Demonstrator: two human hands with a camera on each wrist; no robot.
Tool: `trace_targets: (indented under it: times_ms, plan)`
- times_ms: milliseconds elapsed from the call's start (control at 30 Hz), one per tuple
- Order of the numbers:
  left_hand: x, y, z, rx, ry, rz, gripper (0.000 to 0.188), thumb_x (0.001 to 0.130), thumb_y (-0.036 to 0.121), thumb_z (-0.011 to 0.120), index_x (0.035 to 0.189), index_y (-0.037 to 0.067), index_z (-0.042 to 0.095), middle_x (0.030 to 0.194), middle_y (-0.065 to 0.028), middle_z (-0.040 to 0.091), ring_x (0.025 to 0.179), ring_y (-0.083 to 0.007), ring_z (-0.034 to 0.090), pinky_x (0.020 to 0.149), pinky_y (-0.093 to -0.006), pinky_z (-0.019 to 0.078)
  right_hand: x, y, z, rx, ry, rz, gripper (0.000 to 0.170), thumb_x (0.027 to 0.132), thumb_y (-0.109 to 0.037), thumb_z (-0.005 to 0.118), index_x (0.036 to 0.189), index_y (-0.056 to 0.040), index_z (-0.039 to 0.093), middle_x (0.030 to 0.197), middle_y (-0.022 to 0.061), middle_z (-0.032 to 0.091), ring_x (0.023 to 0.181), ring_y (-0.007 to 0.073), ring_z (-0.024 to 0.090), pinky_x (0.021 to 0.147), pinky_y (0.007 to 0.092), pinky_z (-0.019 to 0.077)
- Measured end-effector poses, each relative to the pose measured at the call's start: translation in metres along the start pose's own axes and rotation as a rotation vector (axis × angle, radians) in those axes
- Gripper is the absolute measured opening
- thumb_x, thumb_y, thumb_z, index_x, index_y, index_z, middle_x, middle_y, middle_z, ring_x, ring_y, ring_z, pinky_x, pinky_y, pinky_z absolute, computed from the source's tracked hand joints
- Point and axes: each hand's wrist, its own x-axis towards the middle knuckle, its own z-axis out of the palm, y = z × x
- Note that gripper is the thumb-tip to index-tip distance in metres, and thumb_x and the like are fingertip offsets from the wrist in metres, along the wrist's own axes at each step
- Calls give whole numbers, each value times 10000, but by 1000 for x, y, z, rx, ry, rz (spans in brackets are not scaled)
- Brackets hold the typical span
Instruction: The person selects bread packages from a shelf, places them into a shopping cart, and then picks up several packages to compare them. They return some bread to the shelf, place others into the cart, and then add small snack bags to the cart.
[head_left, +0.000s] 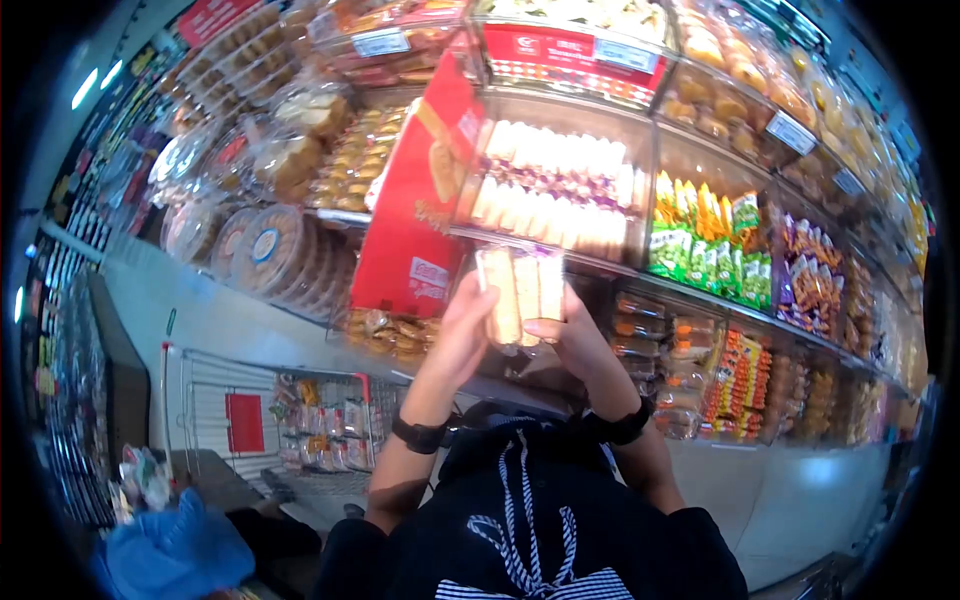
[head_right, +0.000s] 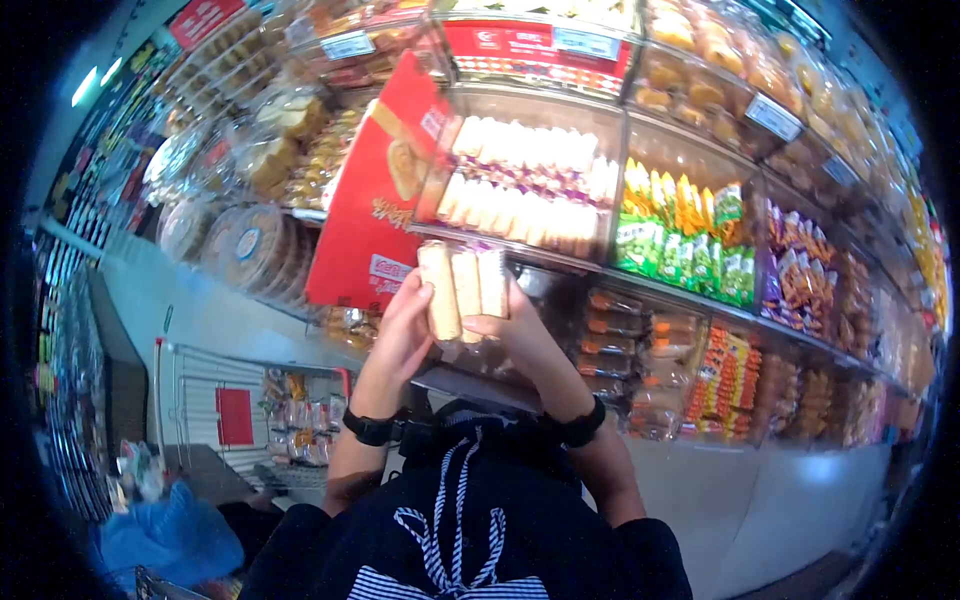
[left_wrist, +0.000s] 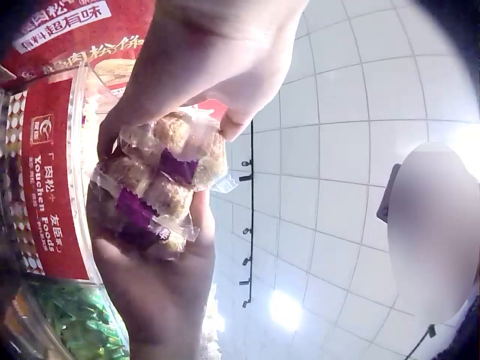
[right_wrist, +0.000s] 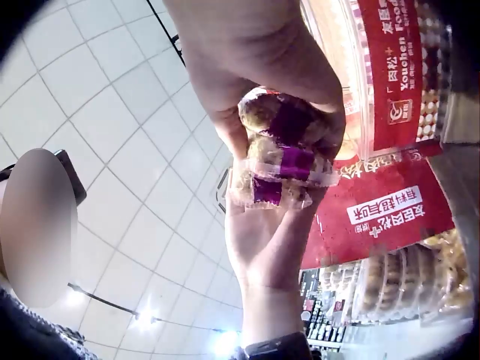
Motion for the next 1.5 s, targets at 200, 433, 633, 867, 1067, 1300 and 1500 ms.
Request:
trace_targets:
  times_ms: [200, 433, 633, 867, 1067, 1300, 1500]
  plan:
    - [-7, 2, -19, 58, 54, 97, 345, 868, 107, 498, 1167, 9, 357, 1069, -103, 514, 994, -147, 508, 836, -288, 434, 1, 4, 4, 176, -115, 89, 646, 666, 27, 583, 1257, -3, 323, 1194, 105, 470, 1095, 203, 479, 912, 328, 402]
    - [-21, 12, -20, 105, 153, 124, 508, 790, 61, 597, 1222, 10, 333, 1134, -117, 483, 1041, -181, 489, 868, -314, 426, 6, 14, 14, 263, -104, 237, 656, 692, 75, 516, 1297, -17, 281, 1234, 132, 442, 1154, 234, 431, 961, 359, 355]
    - [-24, 18, -21, 141, 235, 202, 531, 794, 29, 570, 1246, 21, 291, 1156, -147, 475, 1053, -224, 501, 862, -345, 449, 5, 12, 13, 197, -60, 83, 640, 702, 91, 547, 1283, -24, 305, 1187, 127, 488, 1090, 233, 490, 918, 353, 400]
    - [-22, 25, 3, 153, 203, 142, 418, 837, 18, 475, 1207, 35, 280, 1121, -141, 475, 1030, -222, 515, 819, -344, 479, -3, -3, -1, 183, -85, 18, 613, 698, 3, 586, 1256, 0, 332, 1156, 134, 512, 1061, 228, 513, 899, 345, 420]
    - [-12, 21, 8, 245, 81, 148, 420, 851, 58, 484, 1213, 74, 272, 1085, -124, 485, 973, -215, 538, 763, -335, 498, -19, -29, -6, 295, -172, -9, 679, 665, -119, 642, 1252, 28, 334, 1147, 134, 511, 1032, 233, 528, 865, 357, 446]
    - [2, 27, 39, 171, -166, 141, 741, 689, -11, 652, 1288, 79, 227, 1236, -114, 400, 1154, -219, 409, 921, -348, 398, -18, -41, -8, -13, -19, -267, 690, 664, -39, 627, 1284, -2, 325, 1201, 85, 461, 1096, 181, 453, 921, 312, 369]
    - [5, 22, 43, 177, -148, 136, 692, 628, -57, 671, 1226, 34, 334, 1174, -108, 466, 1090, -209, 471, 907, -337, 415, -25, -44, -9, -329, 154, -337, 582, 731, -16, 580, 1263, 5, 346, 1167, 86, 472, 1068, 157, 447, 911, 300, 359]
